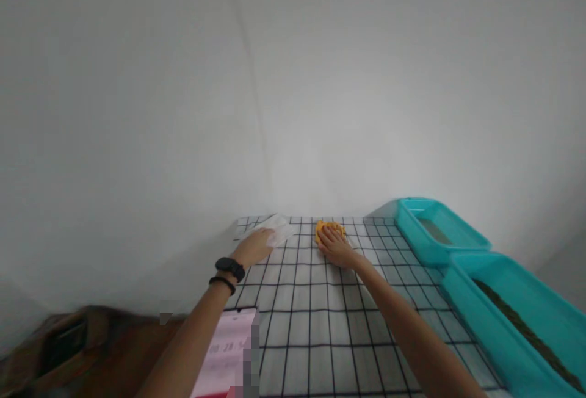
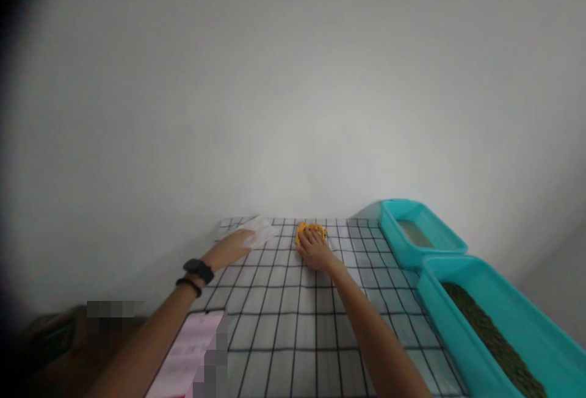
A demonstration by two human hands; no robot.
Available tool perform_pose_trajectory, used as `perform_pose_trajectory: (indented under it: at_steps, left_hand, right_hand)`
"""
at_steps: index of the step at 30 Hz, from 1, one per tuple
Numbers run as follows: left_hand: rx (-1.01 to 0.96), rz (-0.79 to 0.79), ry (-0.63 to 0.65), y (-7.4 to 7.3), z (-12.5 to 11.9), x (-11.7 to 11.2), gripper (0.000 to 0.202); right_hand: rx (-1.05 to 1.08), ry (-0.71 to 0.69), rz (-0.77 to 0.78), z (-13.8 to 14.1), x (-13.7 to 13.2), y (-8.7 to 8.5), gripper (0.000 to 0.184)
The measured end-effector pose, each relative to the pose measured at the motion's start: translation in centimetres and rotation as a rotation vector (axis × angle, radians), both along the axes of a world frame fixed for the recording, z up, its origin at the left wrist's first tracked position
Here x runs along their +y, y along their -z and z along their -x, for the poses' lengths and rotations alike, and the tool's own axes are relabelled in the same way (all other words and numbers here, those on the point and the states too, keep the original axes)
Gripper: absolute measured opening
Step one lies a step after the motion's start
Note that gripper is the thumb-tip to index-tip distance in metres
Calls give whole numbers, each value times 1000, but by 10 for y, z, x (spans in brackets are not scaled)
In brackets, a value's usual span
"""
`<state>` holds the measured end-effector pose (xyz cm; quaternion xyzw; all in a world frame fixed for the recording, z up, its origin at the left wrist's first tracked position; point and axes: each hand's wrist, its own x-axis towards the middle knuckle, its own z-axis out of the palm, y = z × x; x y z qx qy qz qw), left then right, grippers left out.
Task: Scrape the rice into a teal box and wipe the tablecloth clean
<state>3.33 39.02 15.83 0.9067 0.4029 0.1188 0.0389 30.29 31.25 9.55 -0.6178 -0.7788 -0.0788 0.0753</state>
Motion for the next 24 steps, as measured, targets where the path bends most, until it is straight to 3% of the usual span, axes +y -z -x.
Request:
perform_pose_trajectory:
  at_steps: [7,11,15,19,24]
  left_hand:
    - [52,-85,-159,2,-1,6,26]
    - [25,-132,-267,-4,1,5,26]
    - [-9,-157,-381,-21,11,7,24]
    - [-20,-175,-508,-45,31,7,23]
    - [-39,-202,-614,-68,56,5,23]
  right_hand:
    - [77,0,24,9,2,-2,56]
    - [78,-150,45,53,-11,-5,58]
    - [113,-386,64,105,-18,-9,61]
    - [154,-488,111,115,11,-20,51]
    - [189,-323,67,107,56,-23,48]
